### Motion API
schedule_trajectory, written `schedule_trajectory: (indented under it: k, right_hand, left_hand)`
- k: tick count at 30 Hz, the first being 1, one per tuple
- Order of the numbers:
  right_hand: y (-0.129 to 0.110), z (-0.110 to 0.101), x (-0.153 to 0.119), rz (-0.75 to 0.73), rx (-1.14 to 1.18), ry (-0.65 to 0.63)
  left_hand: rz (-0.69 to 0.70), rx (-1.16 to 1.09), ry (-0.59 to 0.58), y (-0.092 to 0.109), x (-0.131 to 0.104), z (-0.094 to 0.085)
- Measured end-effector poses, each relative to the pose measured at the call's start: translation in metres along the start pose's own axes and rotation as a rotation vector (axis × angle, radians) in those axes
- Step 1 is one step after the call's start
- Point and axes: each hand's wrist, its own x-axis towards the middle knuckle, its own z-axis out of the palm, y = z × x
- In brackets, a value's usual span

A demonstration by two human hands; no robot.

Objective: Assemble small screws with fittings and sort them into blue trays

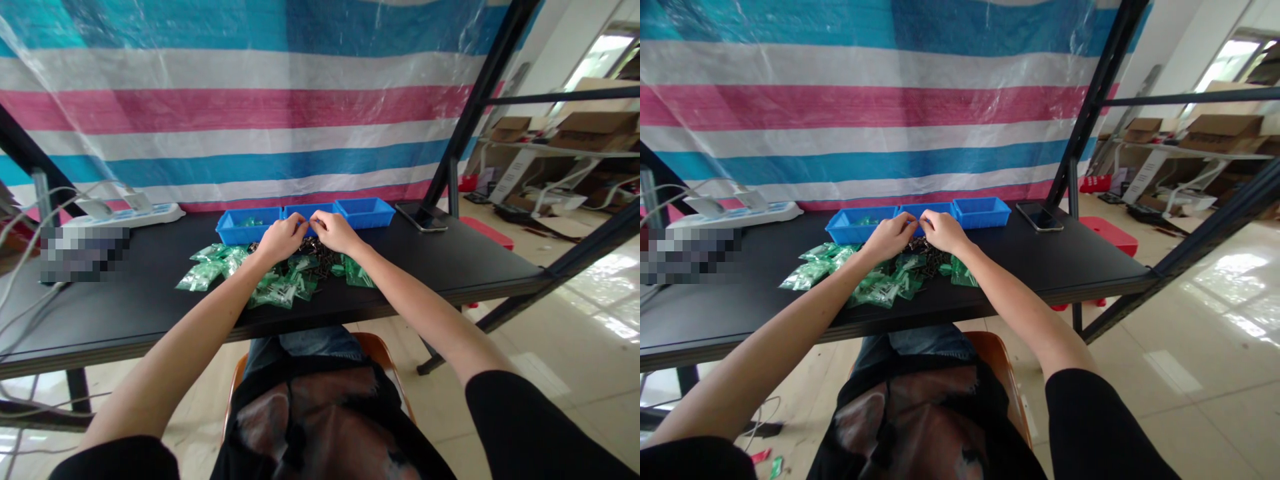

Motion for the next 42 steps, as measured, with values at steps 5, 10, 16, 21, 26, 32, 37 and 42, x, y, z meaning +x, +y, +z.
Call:
schedule_trajectory:
  k: [5,10,16,21,26,32,37,42]
  right_hand:
    - [-0.0019,-0.0018,-0.0001,0.03,-0.008,-0.007]
    - [-0.0019,-0.0017,0.0,0.028,0.006,-0.005]
    - [0.0016,0.0013,0.0006,-0.001,0.045,0.002]
    - [0.0021,0.0014,0.0005,-0.014,0.047,-0.001]
    - [0.0024,0.0012,0.0001,-0.026,0.055,-0.019]
    - [0.0047,0.0028,0.0006,-0.025,0.027,-0.031]
    - [0.0029,0.0021,0.0005,0.007,0.004,-0.02]
    - [0.0016,0.0019,0.0006,0.016,0.008,-0.014]
  left_hand:
    - [0.047,-0.062,0.018,-0.0026,0.0001,0.0006]
    - [0.04,-0.04,0.01,-0.0041,0.0013,0.0018]
    - [0.014,0.001,-0.001,-0.0005,0.0001,-0.0006]
    - [0.01,0.022,-0.019,-0.0008,0.001,0.0004]
    - [0.01,0.038,-0.029,-0.001,0.0016,0.0009]
    - [0.014,0.032,-0.027,0.0001,0.0012,-0.0002]
    - [0.01,0.001,-0.003,-0.0017,0.0012,0.0016]
    - [0.055,-0.077,0.027,-0.0028,0.0008,0.0035]
